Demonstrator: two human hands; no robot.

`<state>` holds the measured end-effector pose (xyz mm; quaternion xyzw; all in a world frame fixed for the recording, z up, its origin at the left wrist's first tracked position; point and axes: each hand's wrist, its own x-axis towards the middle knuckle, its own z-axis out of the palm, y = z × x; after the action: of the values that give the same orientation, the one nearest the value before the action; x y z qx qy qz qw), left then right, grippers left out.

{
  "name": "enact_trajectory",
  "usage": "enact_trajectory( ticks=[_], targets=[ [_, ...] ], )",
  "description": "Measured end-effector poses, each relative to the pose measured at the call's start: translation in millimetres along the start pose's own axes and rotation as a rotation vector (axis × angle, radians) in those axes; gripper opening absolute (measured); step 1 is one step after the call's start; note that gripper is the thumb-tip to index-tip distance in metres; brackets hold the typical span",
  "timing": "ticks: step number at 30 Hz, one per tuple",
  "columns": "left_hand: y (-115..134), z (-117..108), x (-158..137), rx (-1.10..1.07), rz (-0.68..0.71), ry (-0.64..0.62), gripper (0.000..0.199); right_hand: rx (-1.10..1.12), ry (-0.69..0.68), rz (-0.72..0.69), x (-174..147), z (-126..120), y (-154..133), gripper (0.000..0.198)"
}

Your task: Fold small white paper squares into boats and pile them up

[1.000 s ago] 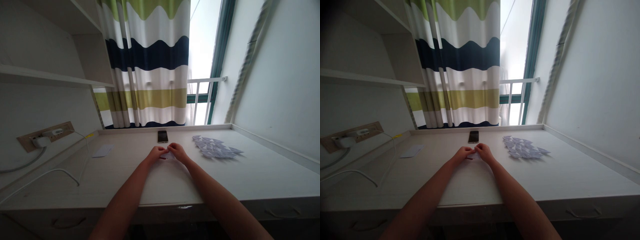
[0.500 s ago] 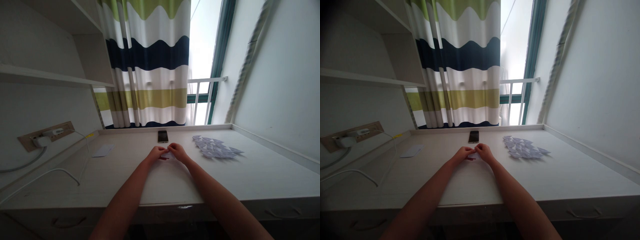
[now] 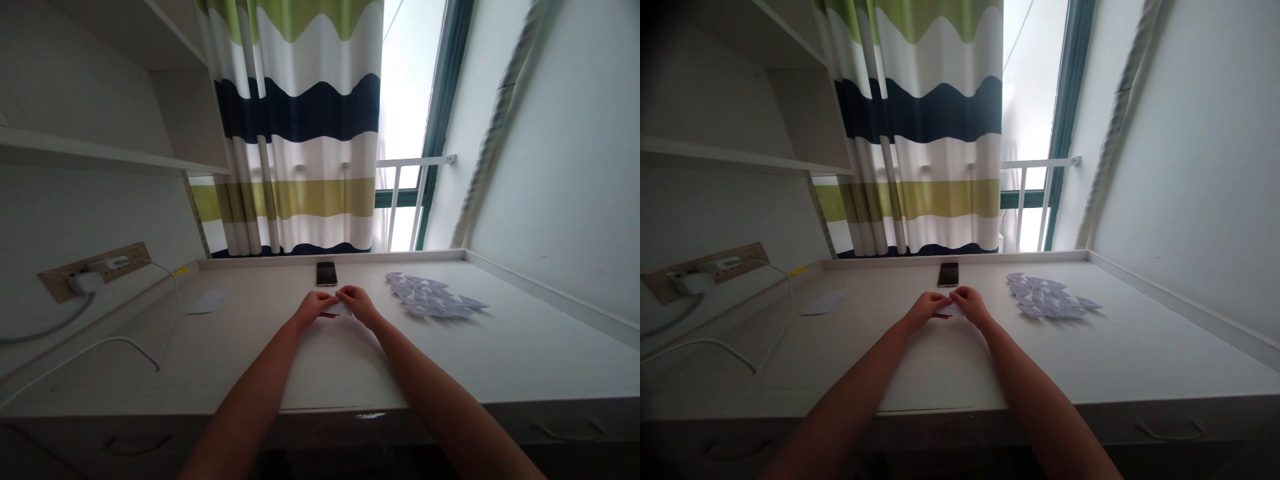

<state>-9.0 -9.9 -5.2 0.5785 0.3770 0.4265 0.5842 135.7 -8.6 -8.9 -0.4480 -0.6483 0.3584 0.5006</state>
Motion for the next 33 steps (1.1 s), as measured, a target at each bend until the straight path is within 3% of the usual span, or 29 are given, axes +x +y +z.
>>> enact_trajectory(
  ticks=[5,22,29,33],
  targets=[
    [-3.4,-2.6,1.8,-0.013,-0.031,-0.073,0.035,0.059,0.056,0.003,0.2,-2.0,-1.4,0.023],
    [-0.7,-0.5,0.8,-0.007,-0.005,-0.057,0.04,0.116,0.072,0.005,0.7,-2.6,0.7,0.024],
    [-1.4,-3.1,0.2,0.123,-0.017,-0.073,0.038,0.116,-0.008,-0.031,-0.1,0.1,0.1,0.024],
    [-1.2,-4.4,2.2,0.138,-0.019,0.002,0.036,0.103,-0.03,-0.036,1.3,0.1,1.3,0.026]
  ],
)
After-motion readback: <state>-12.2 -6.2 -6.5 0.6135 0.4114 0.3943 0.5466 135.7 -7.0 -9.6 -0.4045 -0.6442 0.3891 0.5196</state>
